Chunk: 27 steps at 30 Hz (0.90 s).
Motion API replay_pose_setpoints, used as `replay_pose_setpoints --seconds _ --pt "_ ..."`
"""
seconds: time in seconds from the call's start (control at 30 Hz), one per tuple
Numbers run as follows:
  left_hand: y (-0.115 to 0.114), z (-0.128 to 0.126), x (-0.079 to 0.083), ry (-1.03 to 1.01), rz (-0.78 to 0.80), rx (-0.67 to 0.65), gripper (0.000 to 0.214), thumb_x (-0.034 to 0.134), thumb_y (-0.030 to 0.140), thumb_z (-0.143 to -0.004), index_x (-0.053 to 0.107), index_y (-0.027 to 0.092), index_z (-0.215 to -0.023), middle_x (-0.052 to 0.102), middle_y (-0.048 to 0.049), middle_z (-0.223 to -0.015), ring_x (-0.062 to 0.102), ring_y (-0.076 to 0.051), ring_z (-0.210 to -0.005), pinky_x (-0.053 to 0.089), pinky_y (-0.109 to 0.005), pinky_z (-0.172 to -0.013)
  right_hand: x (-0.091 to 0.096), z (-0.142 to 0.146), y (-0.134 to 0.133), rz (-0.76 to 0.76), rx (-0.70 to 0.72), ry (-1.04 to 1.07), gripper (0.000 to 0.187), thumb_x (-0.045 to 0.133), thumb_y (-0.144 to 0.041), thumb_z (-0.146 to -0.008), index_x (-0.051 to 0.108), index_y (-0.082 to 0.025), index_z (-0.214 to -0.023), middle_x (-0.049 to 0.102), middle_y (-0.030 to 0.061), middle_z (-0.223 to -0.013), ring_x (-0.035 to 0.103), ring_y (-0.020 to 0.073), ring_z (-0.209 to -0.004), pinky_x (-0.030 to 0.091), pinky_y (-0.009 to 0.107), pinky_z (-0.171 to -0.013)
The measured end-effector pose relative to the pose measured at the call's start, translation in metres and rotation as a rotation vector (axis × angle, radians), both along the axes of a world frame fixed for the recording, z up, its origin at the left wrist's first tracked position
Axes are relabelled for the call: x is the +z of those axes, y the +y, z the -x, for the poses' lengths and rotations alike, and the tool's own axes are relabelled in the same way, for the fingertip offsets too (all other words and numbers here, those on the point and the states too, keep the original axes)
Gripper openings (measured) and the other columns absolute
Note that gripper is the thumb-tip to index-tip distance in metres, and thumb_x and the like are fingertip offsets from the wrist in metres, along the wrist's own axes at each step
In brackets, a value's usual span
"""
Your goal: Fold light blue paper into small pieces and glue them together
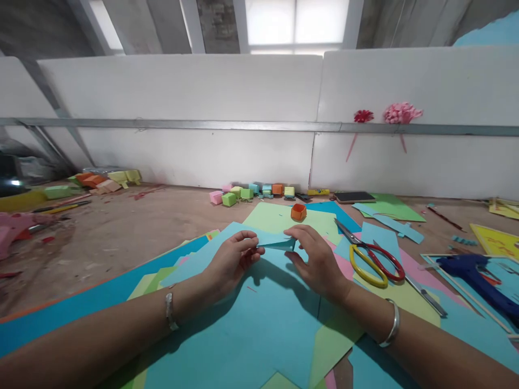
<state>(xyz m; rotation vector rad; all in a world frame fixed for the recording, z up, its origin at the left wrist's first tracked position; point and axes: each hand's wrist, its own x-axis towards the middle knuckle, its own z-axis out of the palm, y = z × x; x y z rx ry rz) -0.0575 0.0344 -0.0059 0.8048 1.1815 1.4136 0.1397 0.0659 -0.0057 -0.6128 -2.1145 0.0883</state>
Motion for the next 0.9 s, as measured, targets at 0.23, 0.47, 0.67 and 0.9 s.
replay_pose_setpoints --seconds 0.23,0.47,0.67,0.9 --pt "-0.004 0.001 0.004 0.397 -0.325 -0.042 0.011 0.067 0.029 -0.077 0.070 0.019 -0.074 0.062 -0.0051 -0.080 0.059 -0.018 -0.078 0.051 -0.029 -0.064 0.013 0.003 -0.009 0.070 0.007 0.046 0.007 0.058 -0.023 -0.090 0.065 -0.020 -0.091 0.069 0.0064 -0.083 0.062 0.0182 -0.072 0.052 0.030 -0.063" --pt "-0.006 0.009 -0.001 1.018 -0.898 -0.012 0.010 0.065 0.021 -0.083 0.074 0.021 -0.088 0.069 -0.0052 -0.078 0.061 -0.015 -0.068 0.048 -0.026 -0.062 0.014 0.004 -0.014 0.112 -0.020 0.093 0.009 0.061 -0.028 -0.089 0.063 -0.021 -0.094 0.066 0.0043 -0.082 0.059 0.0168 -0.070 0.049 0.029 -0.061" --pt "0.000 0.010 -0.005 0.928 -0.780 0.069 0.006 0.067 0.019 -0.081 0.073 0.019 -0.081 0.066 -0.0014 -0.071 0.057 -0.010 -0.057 0.046 -0.020 -0.051 0.015 0.004 -0.015 -0.014 -0.071 0.193 0.009 0.066 -0.028 -0.086 0.061 -0.022 -0.091 0.062 0.0088 -0.101 0.059 0.0230 -0.093 0.051 0.034 -0.070" --pt "-0.003 0.009 -0.005 1.006 -0.855 0.059 0.009 0.069 0.013 -0.079 0.074 0.019 -0.082 0.066 -0.0010 -0.071 0.053 -0.008 -0.053 0.043 -0.020 -0.050 0.017 0.006 -0.016 0.090 -0.070 0.225 0.010 0.066 -0.030 -0.086 0.061 -0.022 -0.088 0.061 0.0076 -0.098 0.058 0.0205 -0.086 0.051 0.032 -0.063"
